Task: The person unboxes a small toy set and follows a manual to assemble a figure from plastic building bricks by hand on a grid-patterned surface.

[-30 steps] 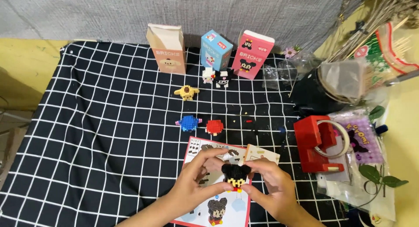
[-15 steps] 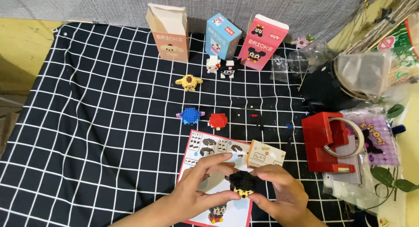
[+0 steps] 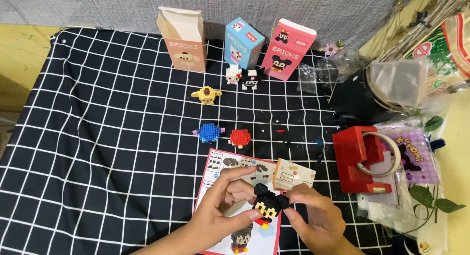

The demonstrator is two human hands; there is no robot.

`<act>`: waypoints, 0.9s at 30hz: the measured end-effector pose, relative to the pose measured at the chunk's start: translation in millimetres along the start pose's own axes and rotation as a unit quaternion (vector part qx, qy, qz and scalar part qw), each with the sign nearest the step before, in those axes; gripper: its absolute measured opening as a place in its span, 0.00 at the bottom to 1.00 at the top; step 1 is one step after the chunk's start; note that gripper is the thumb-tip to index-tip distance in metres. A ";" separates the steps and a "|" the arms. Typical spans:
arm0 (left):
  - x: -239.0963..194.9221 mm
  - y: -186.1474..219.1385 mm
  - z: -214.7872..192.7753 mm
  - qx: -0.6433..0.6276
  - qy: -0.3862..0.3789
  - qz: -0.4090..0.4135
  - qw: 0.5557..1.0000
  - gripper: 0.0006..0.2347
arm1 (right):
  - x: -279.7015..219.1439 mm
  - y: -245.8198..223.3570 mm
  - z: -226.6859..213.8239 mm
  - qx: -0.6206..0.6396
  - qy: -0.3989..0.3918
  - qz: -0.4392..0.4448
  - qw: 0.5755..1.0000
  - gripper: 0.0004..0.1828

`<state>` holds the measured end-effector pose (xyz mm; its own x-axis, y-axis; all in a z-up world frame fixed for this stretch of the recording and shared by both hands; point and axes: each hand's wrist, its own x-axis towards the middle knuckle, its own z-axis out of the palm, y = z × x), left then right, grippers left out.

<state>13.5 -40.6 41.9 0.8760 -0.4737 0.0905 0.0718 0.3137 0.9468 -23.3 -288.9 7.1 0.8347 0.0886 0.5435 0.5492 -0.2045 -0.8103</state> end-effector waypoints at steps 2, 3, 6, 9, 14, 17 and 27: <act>-0.3 0.1 0.0 0.005 0.003 0.005 1.000 0.29 | 1.2 -0.2 -6.3 -0.015 -0.012 -0.038 0.999 0.21; -0.3 1.3 0.0 0.015 0.006 0.017 1.000 0.28 | 1.0 -0.6 -10.7 -0.135 -0.049 -0.094 0.985 0.18; 0.3 1.6 -0.6 0.038 0.015 0.041 0.998 0.28 | 13.9 -16.3 -8.9 -0.278 -0.081 -0.164 0.943 0.14; 0.0 0.7 -1.0 0.054 0.022 0.048 0.997 0.28 | 26.2 -25.5 -4.7 -0.315 -0.079 -0.186 0.927 0.14; 1.2 -0.3 -1.2 0.073 0.033 0.049 0.996 0.28 | 38.2 -28.7 -1.1 -0.363 -0.094 -0.194 0.906 0.16; 4.8 4.8 -0.9 0.105 0.050 0.076 0.990 0.29 | 43.7 -30.9 1.0 -0.355 -0.078 -0.204 0.909 0.09; 1.5 34.5 -18.1 0.376 -0.074 0.383 0.840 0.10 | 38.6 -36.0 -0.6 -0.327 -0.098 -0.176 0.923 0.05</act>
<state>26.0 -15.6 69.1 0.4547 -0.4843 0.7475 -0.8572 -0.0101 0.5149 -10.9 -278.6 57.4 0.6358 0.4235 0.6453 0.7000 -0.6686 -0.2509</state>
